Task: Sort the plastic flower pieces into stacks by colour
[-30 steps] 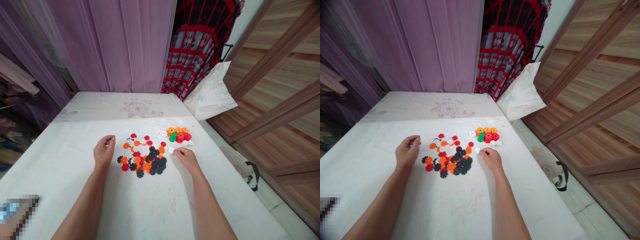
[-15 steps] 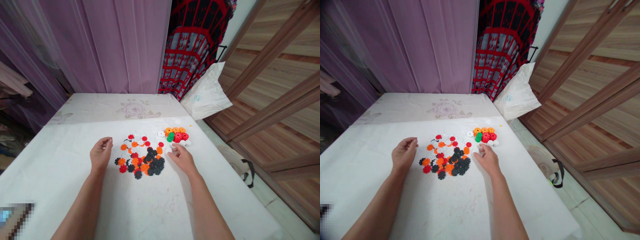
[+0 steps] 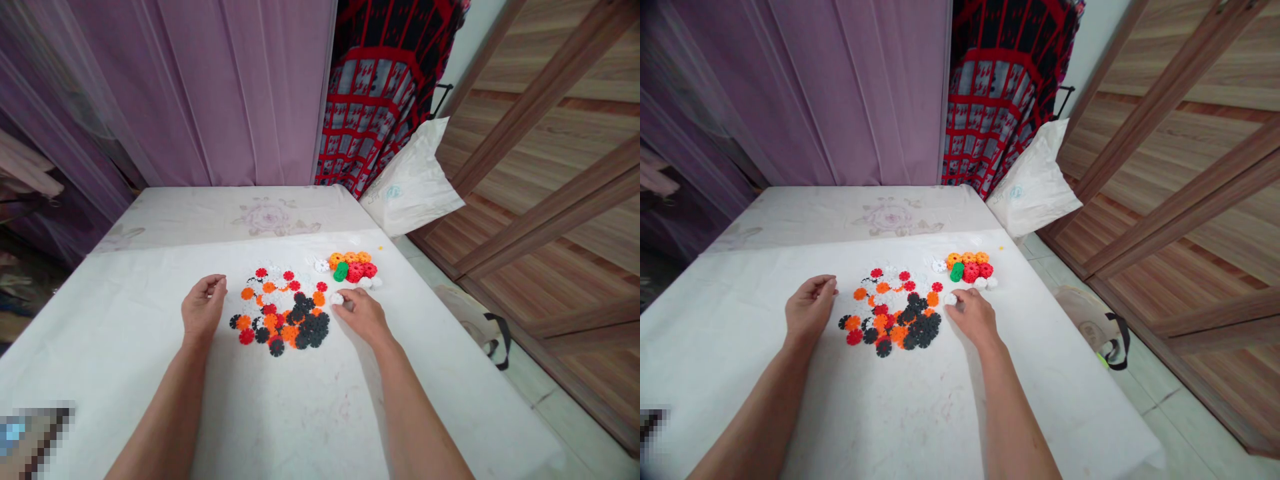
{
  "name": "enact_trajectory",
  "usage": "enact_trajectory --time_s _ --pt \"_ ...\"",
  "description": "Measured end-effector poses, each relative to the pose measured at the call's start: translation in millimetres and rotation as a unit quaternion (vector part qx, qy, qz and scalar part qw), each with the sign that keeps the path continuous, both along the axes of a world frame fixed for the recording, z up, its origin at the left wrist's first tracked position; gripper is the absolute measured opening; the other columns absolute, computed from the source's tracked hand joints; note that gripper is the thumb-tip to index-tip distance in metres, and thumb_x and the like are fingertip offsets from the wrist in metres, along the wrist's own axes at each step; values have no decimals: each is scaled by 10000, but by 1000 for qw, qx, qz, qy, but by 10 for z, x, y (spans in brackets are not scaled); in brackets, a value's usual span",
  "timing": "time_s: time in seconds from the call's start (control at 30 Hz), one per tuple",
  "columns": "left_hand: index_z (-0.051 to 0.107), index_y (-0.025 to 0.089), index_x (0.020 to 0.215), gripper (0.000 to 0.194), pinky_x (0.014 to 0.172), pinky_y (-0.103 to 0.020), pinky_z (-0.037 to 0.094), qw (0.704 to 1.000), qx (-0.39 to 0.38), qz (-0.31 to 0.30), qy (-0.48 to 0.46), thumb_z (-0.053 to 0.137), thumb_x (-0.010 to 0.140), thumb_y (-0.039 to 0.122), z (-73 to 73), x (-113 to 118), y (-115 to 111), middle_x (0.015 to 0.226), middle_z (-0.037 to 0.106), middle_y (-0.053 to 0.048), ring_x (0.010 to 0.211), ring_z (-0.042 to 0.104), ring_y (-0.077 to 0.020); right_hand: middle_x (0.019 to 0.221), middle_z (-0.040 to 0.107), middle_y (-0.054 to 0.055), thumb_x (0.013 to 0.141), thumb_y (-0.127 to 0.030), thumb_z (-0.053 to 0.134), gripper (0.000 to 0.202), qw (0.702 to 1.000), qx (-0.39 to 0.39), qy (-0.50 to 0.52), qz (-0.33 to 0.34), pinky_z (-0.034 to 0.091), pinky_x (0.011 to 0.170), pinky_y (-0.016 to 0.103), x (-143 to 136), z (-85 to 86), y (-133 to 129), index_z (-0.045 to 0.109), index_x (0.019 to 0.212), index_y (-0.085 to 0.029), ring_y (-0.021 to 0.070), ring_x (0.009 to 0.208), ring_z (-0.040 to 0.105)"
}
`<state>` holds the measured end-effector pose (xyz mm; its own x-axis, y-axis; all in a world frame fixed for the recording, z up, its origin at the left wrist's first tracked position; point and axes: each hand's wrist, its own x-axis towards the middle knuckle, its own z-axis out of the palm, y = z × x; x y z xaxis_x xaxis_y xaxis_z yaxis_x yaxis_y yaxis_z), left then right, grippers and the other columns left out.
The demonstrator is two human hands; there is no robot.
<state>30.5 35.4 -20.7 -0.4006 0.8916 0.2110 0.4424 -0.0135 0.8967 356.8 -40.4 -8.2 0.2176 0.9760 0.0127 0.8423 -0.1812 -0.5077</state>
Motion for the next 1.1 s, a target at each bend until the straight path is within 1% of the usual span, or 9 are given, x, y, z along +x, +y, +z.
enact_trajectory --time_s 0.1,0.23,0.33,0.47,0.57,0.7,0.8,0.97,1.1 --pt "706 201 893 331 703 -291 554 1000 4 0 -1 599 736 472 -7 0 2 696 695 -9 661 668 -163 940 628 0 789 -369 640 280 1000 12 4 -1 425 697 268 11 -25 -8 712 1045 -280 122 687 569" --pt "704 199 908 341 725 -293 555 1000 5 -6 0 603 742 479 -46 -17 12 713 699 -11 673 671 -162 948 626 -1 785 -378 649 305 1000 15 -2 1 414 686 269 13 -35 -10 702 1067 -276 118 674 550" --pt "703 201 909 339 724 -295 555 1000 5 -8 1 604 743 479 -50 -21 15 720 701 -15 676 674 -165 946 625 -1 770 -371 672 302 1000 14 -11 -1 405 683 265 -7 -27 -10 701 1055 -277 123 693 557" --pt "702 206 903 331 680 -285 555 1000 3 -9 0 602 743 477 -42 -16 19 705 699 -13 662 672 -165 910 623 -3 775 -347 668 209 999 24 -28 -4 385 673 258 -39 -18 -10 713 966 -275 137 742 573" --pt "700 203 907 336 657 -270 547 1000 2 -12 -5 600 745 480 -64 -21 27 701 695 -10 663 672 -160 905 627 -2 788 -351 659 199 999 23 -46 -15 367 666 256 -49 -21 -4 705 964 -272 145 764 571" --pt "695 201 926 344 667 -261 540 1000 4 -17 -8 598 753 483 -113 -38 41 719 696 -9 670 671 -152 928 628 5 809 -363 644 204 998 12 -65 -12 355 665 256 -51 -32 11 691 978 -259 154 793 578" --pt "695 205 928 337 667 -261 534 1000 2 -18 -5 598 757 478 -147 -49 54 716 695 -8 667 668 -151 928 628 8 816 -351 637 201 997 14 -76 -8 348 657 256 -58 -36 20 685 983 -251 152 784 579" --pt "695 204 938 339 658 -251 522 1000 0 -20 -3 595 765 479 -185 -65 68 696 686 -1 665 666 -148 876 631 3 796 -327 643 133 996 17 -83 -14 342 645 253 -71 -35 24 683 888 -240 148 753 574" --pt "696 205 940 351 665 -258 522 1000 -2 -22 3 591 768 492 -196 -74 73 696 687 -3 662 665 -154 869 639 4 784 -325 649 127 996 34 -85 -17 355 655 252 -82 -66 40 674 875 -240 153 772 583"
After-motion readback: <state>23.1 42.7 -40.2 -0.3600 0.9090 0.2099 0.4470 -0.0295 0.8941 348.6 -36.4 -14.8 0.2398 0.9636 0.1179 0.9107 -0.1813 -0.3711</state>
